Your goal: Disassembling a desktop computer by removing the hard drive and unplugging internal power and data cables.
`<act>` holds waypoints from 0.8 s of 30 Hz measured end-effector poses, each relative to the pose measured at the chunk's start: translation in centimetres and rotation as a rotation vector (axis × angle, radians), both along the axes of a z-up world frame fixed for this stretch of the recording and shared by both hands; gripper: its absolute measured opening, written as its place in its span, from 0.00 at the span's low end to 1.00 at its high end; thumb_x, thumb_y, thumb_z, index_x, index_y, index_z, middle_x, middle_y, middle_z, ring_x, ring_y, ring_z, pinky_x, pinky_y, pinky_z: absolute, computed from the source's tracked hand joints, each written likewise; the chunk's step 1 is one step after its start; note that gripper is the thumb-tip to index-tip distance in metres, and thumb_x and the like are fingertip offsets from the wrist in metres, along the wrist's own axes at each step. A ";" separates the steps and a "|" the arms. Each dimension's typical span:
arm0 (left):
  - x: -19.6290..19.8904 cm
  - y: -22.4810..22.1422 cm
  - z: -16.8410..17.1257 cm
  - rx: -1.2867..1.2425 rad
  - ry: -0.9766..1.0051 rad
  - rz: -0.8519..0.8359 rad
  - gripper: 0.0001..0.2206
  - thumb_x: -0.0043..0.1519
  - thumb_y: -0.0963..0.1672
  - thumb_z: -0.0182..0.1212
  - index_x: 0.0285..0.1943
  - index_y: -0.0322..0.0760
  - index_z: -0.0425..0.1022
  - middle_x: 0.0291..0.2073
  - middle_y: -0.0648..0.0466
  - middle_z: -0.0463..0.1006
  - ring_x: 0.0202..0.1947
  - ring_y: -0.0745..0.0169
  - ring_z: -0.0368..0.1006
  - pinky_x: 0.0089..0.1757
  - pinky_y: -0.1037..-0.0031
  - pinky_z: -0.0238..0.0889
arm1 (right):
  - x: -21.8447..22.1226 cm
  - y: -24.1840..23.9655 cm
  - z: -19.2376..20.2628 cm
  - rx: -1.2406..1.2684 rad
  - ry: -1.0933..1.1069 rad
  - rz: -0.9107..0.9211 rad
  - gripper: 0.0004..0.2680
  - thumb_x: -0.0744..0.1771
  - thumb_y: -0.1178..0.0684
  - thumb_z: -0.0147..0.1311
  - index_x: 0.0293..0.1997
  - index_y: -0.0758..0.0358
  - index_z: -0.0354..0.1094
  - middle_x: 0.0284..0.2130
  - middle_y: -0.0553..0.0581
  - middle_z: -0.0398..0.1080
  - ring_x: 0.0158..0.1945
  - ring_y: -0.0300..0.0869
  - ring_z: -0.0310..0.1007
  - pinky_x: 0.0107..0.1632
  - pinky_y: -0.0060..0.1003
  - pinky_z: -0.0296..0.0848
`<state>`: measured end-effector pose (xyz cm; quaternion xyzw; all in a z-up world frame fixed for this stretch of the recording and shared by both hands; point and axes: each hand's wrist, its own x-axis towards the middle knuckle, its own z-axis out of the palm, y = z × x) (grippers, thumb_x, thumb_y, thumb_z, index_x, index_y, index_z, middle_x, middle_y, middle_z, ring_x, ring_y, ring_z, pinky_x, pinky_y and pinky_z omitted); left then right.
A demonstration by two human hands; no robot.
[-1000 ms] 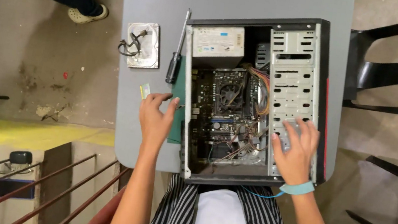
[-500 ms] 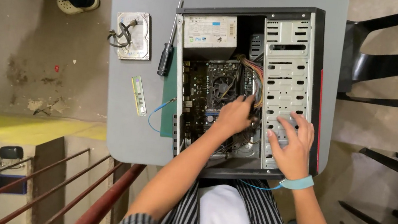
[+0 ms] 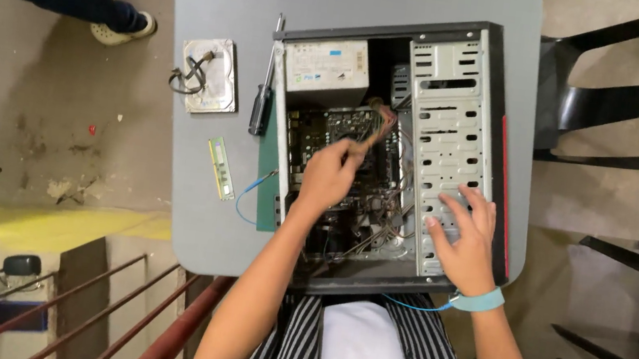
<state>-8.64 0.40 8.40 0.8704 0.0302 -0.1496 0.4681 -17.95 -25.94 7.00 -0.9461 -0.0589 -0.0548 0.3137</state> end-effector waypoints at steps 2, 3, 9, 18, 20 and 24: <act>0.8 0.7 0.7 -0.103 0.032 0.074 0.13 0.66 0.46 0.54 0.52 0.38 0.80 0.40 0.44 0.81 0.44 0.38 0.78 0.47 0.49 0.70 | 0.0 0.5 0.5 0.052 -0.025 -0.042 0.13 0.68 0.53 0.60 0.60 0.58 0.72 0.61 0.60 0.65 0.69 0.58 0.62 0.73 0.56 0.53; 1.1 0.6 0.9 -0.103 0.032 0.078 0.13 0.66 0.46 0.54 0.52 0.38 0.80 0.40 0.44 0.81 0.44 0.38 0.78 0.47 0.49 0.70 | -0.1 1.9 1.3 0.052 -0.025 -0.038 0.13 0.68 0.53 0.60 0.60 0.58 0.72 0.61 0.60 0.65 0.69 0.58 0.62 0.73 0.56 0.53; 1.4 0.4 0.8 -0.120 0.057 0.017 0.11 0.62 0.46 0.58 0.50 0.42 0.82 0.41 0.48 0.83 0.43 0.42 0.80 0.48 0.51 0.70 | 1.6 10.5 7.1 0.479 0.478 -0.062 0.18 0.71 0.45 0.49 0.66 0.65 0.66 0.62 0.68 0.65 0.69 0.60 0.61 0.70 0.57 0.56; 0.9 -0.3 -5.8 -0.066 0.299 -0.059 0.17 0.60 0.49 0.52 0.56 0.56 0.79 0.77 0.45 0.52 0.78 0.32 0.37 0.68 0.40 0.33 | 8.2 13.9 -2.2 0.818 0.509 -0.601 0.29 0.75 0.41 0.37 0.77 0.78 0.28 0.75 0.80 0.27 0.79 0.64 0.27 0.78 0.55 0.24; 0.6 -2.6 -10.9 -0.486 0.108 0.347 0.24 0.67 0.45 0.47 0.72 0.30 0.66 0.69 0.26 0.60 0.71 0.27 0.52 0.66 0.44 0.42 | 9.6 13.8 -2.1 0.763 0.583 -0.613 0.34 0.72 0.27 0.31 0.79 0.69 0.33 0.77 0.71 0.30 0.80 0.59 0.26 0.79 0.53 0.28; 1.8 -1.5 -7.0 -0.378 0.234 0.253 0.24 0.65 0.46 0.47 0.71 0.35 0.69 0.76 0.32 0.48 0.77 0.28 0.35 0.66 0.38 0.32 | 10.0 13.1 -3.0 0.697 0.638 -0.637 0.35 0.71 0.23 0.30 0.80 0.64 0.37 0.78 0.67 0.33 0.80 0.57 0.29 0.80 0.49 0.29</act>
